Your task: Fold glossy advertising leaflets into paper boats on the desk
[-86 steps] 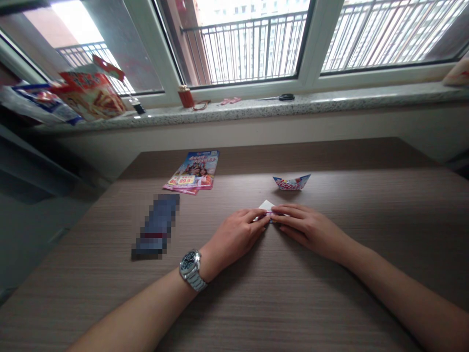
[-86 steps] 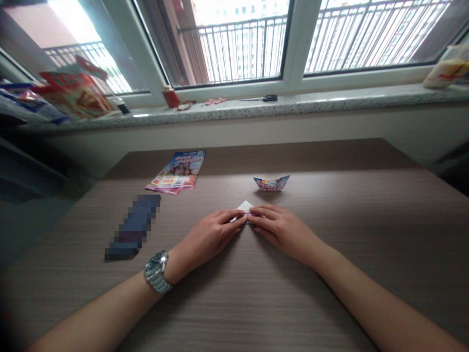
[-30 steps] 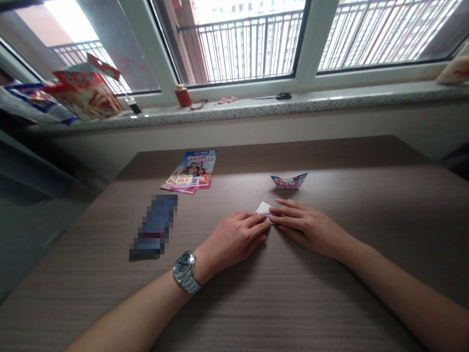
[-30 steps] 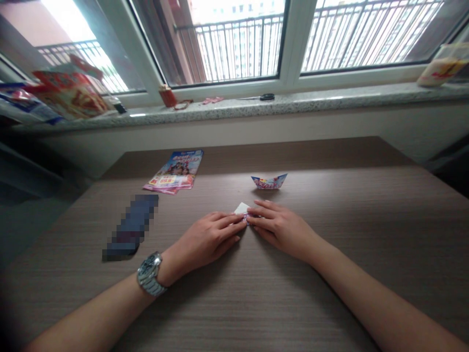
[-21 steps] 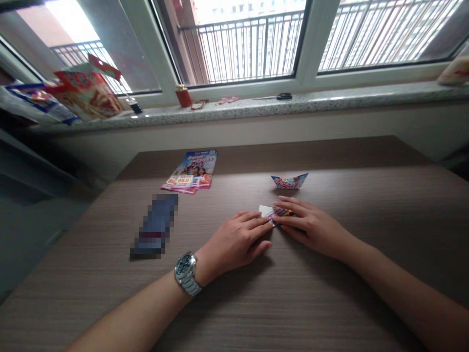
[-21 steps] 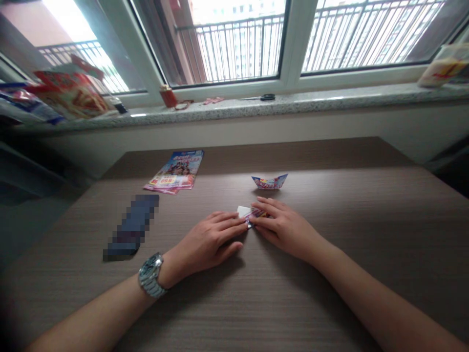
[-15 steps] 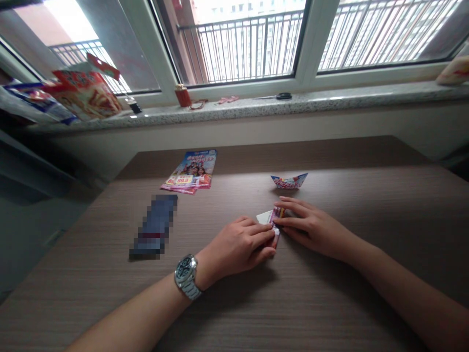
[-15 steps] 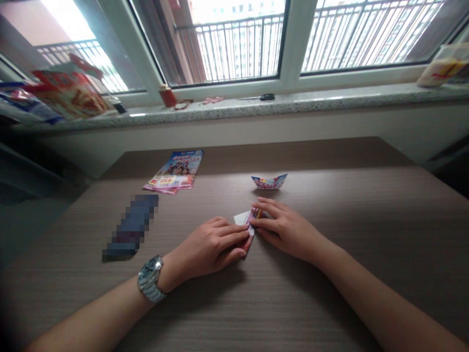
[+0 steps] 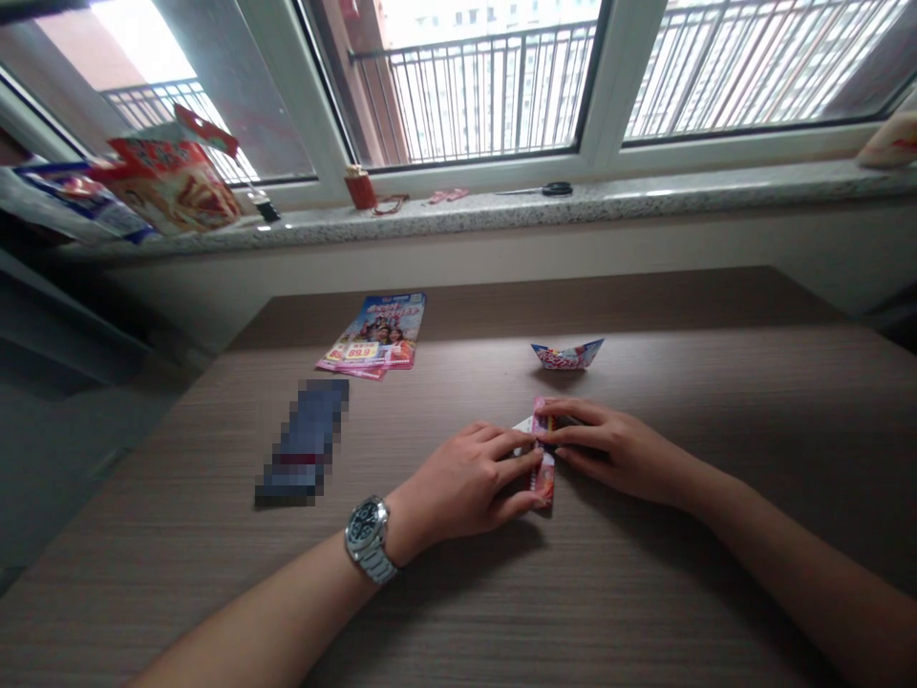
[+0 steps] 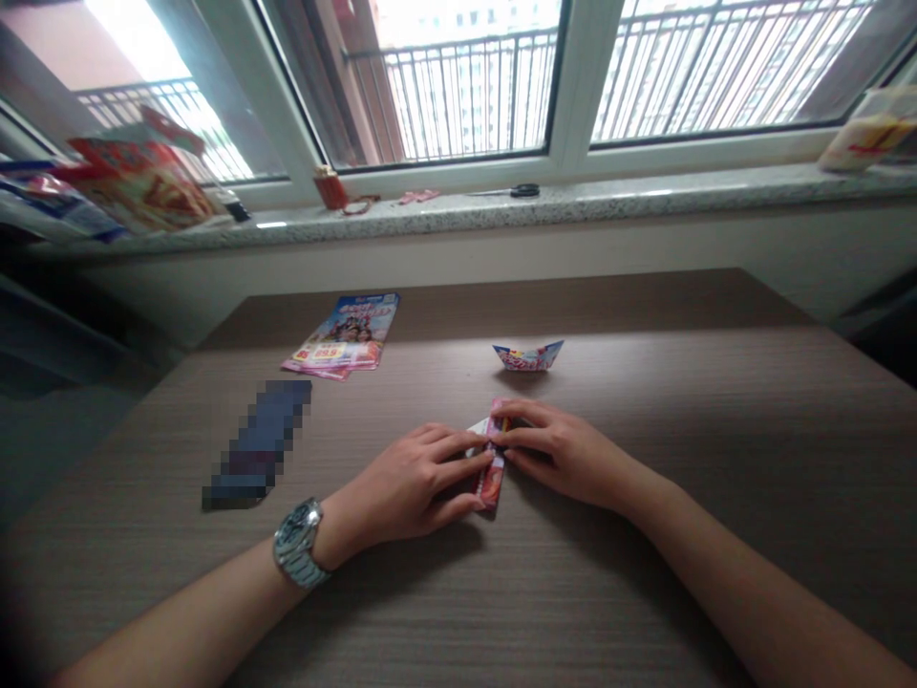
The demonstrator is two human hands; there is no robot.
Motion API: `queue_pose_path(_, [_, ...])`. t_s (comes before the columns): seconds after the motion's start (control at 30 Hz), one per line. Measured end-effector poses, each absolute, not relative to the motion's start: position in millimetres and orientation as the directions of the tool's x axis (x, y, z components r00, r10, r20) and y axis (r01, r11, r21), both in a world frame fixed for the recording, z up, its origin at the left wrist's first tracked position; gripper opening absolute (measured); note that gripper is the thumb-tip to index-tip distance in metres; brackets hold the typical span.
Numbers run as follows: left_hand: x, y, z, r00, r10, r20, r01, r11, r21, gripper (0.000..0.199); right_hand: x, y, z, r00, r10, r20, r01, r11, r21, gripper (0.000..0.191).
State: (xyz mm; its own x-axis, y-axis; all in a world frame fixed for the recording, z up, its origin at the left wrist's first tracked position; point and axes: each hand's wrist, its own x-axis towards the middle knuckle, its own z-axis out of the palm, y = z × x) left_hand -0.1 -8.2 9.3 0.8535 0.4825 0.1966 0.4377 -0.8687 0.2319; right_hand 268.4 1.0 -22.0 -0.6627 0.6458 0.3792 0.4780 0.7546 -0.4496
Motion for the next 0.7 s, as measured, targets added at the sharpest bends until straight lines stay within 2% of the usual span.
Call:
queue_pose_path(0.23, [1.5,-11.6,12.1,0.852,0.491,0.181,0.456,-0.866,0.206,0.044,267.1,0.0,-20.3,-0.666,0.65,0.365,0.507,0.754,-0.419,0.031])
queue_pose_path(0.7, [0.9,-9.5,10.7,0.849,0.495,0.185,0.46,-0.864,0.206,0.039,267.6,-0.4,-21.7,-0.666,0.657,0.351,0.507,0.745,-0.433,0.031])
